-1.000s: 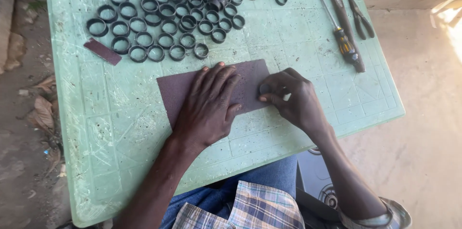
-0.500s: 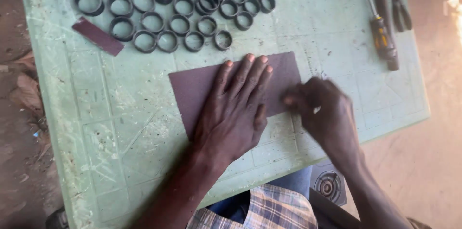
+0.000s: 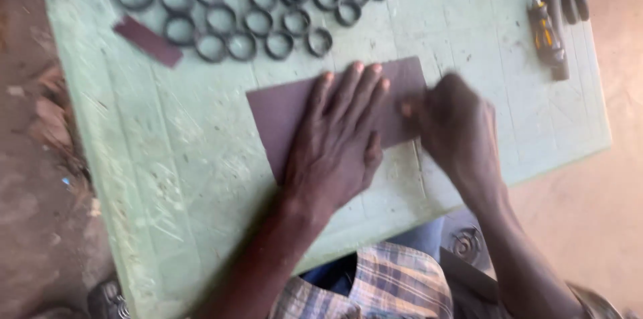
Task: Sand the inner and outer surfaces of circular metal or plastic rings using a sheet of sandpaper.
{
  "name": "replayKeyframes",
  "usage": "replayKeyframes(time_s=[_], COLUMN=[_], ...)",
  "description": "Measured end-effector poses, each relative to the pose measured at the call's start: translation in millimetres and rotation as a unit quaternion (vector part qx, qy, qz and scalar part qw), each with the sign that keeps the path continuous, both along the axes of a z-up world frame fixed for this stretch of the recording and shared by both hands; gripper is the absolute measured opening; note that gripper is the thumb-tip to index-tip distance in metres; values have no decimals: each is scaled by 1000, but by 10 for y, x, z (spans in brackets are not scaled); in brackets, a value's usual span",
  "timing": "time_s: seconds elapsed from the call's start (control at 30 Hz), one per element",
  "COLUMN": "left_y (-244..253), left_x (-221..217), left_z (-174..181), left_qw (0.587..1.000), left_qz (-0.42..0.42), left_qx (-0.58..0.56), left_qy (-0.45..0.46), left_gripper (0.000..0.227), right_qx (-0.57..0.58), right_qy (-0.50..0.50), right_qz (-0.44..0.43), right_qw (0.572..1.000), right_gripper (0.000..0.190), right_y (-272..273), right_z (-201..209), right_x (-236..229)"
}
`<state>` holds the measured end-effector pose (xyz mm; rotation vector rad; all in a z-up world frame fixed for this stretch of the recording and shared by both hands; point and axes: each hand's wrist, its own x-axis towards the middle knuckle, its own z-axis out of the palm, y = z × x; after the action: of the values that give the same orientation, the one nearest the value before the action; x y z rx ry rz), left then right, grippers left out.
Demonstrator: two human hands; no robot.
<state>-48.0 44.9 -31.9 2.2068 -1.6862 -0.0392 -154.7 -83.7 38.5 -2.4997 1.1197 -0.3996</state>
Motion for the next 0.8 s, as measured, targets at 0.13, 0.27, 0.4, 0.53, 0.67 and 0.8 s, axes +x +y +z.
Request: replayKeyframes(time_s=[0.13,0.27,0.4,0.53,0.67,0.8], left_y=[43,41,44,46,-66,-250], left_x=[112,-22,38,21,65,69], left_z=[97,-31,9,-22,70,234], left_qw=[999,999,1000,1000,1000,988], left_qz=[11,-20,-4,-2,-11,-29], left_qx=[43,31,-19,-10,18,141], left_qy=[-25,-25,-10,-4,-20,-56], left_gripper=[67,66,66,67,65,60], right_qx=[36,-1,121,233,194,125], right_qy=[-8,24,-57,-103,-82,-45], right_qz=[77,10,52,63,88,127], right_qw=[996,1000,990,965,974,983], right_gripper=[25,32,29,28,33,29], right_y=[7,-258,-381,-496,-445,-321], right_z=[-156,-133,26,-122,-84,-47], right_x=[-87,-46,-77,-346,-393,-404])
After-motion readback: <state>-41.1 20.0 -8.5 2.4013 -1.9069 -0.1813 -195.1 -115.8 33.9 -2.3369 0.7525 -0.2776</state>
